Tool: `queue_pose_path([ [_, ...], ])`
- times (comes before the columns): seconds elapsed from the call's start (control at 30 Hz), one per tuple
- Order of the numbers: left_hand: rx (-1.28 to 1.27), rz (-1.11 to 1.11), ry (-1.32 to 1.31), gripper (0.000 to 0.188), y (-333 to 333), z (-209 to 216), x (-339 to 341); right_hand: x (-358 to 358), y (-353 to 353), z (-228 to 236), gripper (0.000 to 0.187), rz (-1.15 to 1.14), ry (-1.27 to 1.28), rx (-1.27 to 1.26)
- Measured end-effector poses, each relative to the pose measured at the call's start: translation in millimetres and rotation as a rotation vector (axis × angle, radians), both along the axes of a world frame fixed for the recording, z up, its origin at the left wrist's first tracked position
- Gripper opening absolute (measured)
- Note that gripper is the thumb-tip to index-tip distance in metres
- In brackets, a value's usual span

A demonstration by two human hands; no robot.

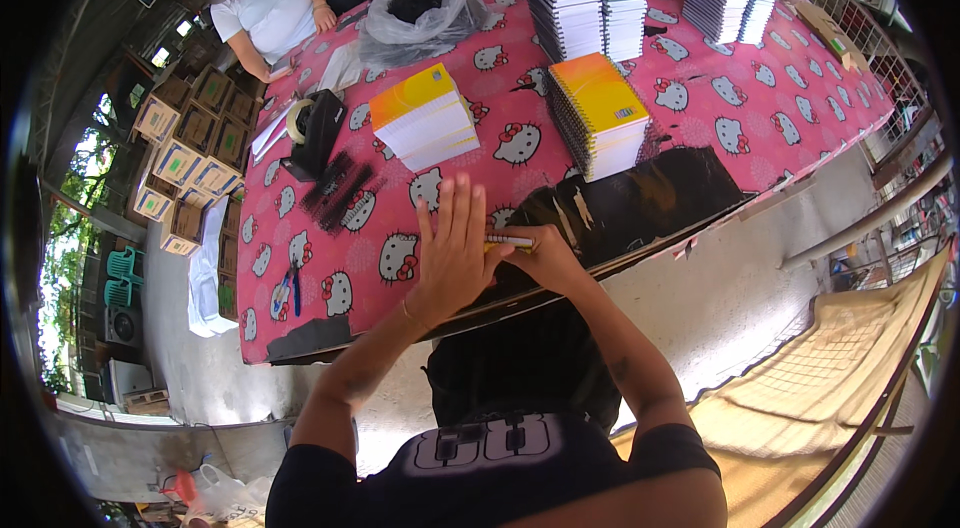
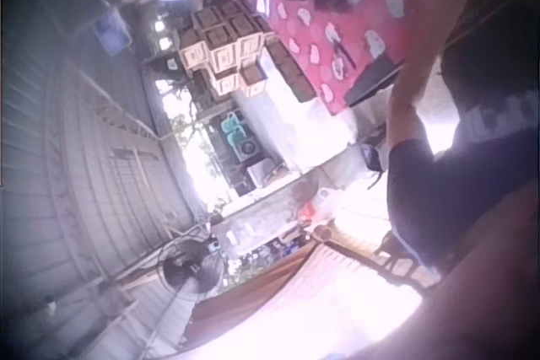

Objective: The person is aligning the pages of spiral notebooks, checking their edges, and placing them onto a growing stack on a table.

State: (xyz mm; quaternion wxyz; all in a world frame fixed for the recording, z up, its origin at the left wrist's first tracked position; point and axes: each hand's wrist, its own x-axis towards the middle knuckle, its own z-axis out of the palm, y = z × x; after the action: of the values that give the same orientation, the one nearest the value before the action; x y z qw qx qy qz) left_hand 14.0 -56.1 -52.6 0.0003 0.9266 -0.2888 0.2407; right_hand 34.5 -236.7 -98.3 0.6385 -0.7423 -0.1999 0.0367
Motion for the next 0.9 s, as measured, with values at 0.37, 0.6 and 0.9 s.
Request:
queue_pose_path([
  [0.37, -0.019, -0.147, 0.052, 0.073, -11, -5, -14, -1, -4, -7, 0.023, 0.011, -0.067, -0.004],
  [0.6, -0.311, -0.216, 0.106, 0.032, -4, 16, 5, 1, -7, 1, 0.024, -0.007, -0.021, -0.115],
  [0.9, -0.431, -0.251, 0.068, 0.015, -8, 11, 10, 9, -56, 36, 0.021, 0.066, -0.097, -0.001],
])
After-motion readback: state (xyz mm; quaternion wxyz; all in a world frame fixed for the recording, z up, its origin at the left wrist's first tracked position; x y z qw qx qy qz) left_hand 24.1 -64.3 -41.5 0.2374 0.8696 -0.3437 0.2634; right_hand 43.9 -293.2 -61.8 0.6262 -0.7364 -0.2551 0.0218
